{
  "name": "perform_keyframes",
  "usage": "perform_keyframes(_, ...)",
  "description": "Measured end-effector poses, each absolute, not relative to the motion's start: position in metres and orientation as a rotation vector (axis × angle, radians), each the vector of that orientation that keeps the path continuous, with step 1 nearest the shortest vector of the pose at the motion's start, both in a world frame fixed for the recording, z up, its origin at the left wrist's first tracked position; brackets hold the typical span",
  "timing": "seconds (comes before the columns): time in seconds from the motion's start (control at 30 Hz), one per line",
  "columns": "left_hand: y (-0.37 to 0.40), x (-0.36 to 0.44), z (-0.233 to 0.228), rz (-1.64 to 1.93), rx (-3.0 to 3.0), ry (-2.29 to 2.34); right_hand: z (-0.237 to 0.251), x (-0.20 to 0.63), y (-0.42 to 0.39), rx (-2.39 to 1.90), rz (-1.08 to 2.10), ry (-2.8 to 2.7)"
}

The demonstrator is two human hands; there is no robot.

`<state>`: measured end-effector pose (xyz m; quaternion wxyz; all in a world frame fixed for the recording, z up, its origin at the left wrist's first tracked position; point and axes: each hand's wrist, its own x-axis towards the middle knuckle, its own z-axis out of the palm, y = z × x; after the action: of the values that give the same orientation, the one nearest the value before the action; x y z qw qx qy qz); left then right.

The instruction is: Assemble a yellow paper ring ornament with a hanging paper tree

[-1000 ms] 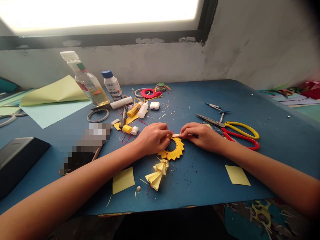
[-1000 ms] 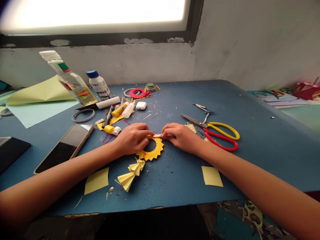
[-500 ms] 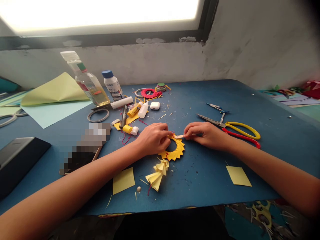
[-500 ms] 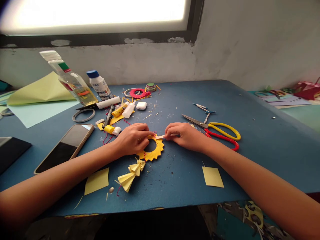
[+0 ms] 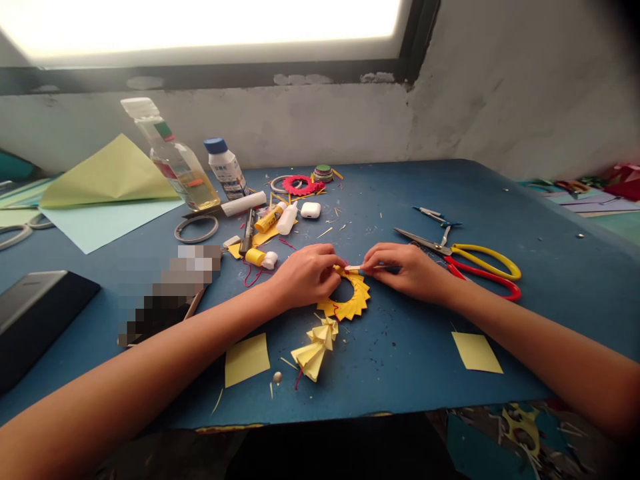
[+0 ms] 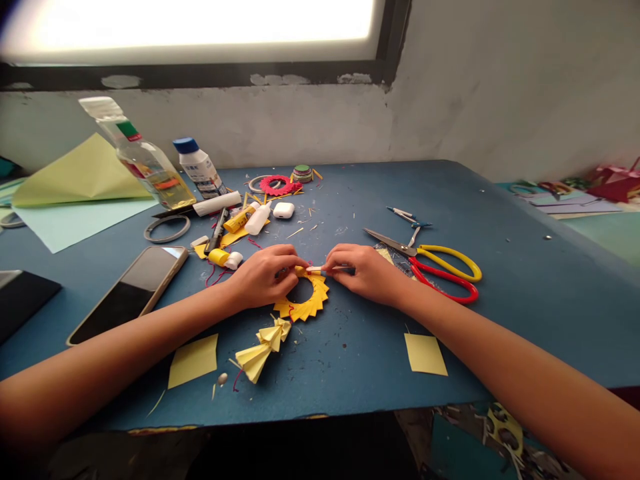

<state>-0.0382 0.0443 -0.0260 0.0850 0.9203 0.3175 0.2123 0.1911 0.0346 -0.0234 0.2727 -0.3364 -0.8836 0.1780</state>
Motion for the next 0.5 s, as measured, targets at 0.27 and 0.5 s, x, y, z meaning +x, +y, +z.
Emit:
perform_keyframes(0.27,0.0446,-0.0377,-0.0258,0.604,2.782,0.945,-0.0252,0.1928,0.0362,-0.797,0.313,-2.491)
perform_keyframes(0.5,0.0432,-0.0373,-0.0264,0.597,2.825,0.957,-0.0255,0.1938,0.0371,-0.715,0.205,-2.542)
